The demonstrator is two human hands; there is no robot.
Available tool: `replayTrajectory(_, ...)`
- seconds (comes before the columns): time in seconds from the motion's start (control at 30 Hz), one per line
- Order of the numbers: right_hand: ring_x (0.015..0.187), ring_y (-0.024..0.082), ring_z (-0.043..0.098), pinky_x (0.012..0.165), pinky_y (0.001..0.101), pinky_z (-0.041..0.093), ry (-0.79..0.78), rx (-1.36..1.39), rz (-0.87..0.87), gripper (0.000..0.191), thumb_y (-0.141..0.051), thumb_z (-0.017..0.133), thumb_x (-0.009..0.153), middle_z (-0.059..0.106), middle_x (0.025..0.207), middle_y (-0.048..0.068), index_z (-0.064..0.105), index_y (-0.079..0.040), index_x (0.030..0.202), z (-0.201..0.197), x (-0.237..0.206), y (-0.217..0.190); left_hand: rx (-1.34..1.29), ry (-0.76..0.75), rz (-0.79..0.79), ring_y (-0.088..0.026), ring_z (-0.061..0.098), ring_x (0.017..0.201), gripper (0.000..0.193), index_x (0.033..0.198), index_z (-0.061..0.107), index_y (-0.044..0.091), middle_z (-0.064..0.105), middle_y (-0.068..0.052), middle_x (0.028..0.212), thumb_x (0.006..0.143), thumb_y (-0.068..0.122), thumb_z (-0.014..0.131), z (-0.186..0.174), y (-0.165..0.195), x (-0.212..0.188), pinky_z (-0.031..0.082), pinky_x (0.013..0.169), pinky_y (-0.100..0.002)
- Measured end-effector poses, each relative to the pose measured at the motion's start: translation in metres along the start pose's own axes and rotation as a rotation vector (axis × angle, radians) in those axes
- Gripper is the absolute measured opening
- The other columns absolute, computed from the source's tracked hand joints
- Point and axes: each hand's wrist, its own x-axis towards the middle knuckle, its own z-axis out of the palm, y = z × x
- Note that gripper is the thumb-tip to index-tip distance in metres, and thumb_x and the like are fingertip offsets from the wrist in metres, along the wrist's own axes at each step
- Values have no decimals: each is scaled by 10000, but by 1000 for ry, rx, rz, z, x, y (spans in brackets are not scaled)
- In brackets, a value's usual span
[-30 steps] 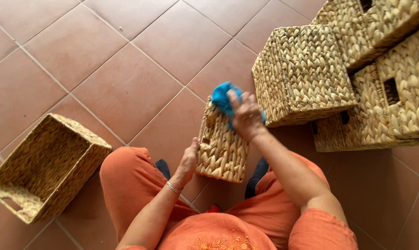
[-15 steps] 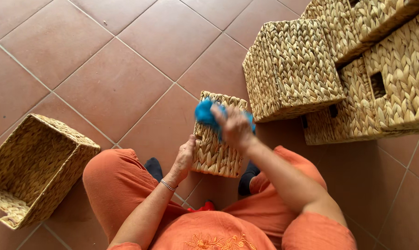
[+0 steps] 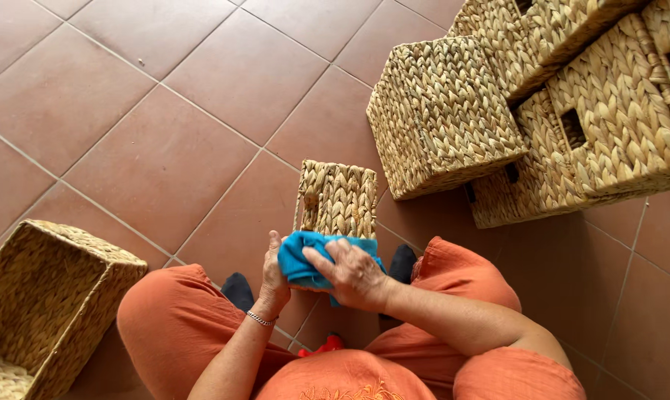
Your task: The person sits on a tiled floor and wipes a rectangular woven basket with a blue cloth. They clean the exterior and interior surfaces, then place the basket on a stack of similar baskets.
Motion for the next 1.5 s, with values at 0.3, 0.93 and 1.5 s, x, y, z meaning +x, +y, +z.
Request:
replayTrajectory(0.3, 843, 310, 629, 656, 453, 535, 85, -419, 200, 553, -90, 638, 991, 631, 990, 154, 435, -132, 1504, 0, 21, 124, 139, -177, 145, -53, 588, 714, 376, 952, 687, 73, 675, 17, 836, 1080, 357, 477, 16, -30, 3, 522, 647, -231)
replayTrajectory(0.93, 842, 258, 592, 683, 426, 509, 178, -222, -24, 478, -143, 602, 958, 596, 988, 94, 568, -148, 1435, -4, -9, 55, 176, -145, 172, -44, 627, 749, 324, 1073, 712, 36, 722, 11, 915, 1053, 305, 531, 15, 7, 7, 534, 672, -223)
replayTrajectory(1.5, 813, 293, 579, 701, 414, 522, 9, 3, -155, 568, -130, 654, 873, 550, 936, 114, 555, -113, 1432, 4, 10, 16, 240, -155, 314, -62, 618, 772, 323, 1060, 711, -16, 718, -2, 897, 1081, 278, 581, -16, 4, 29, 534, 679, -235)
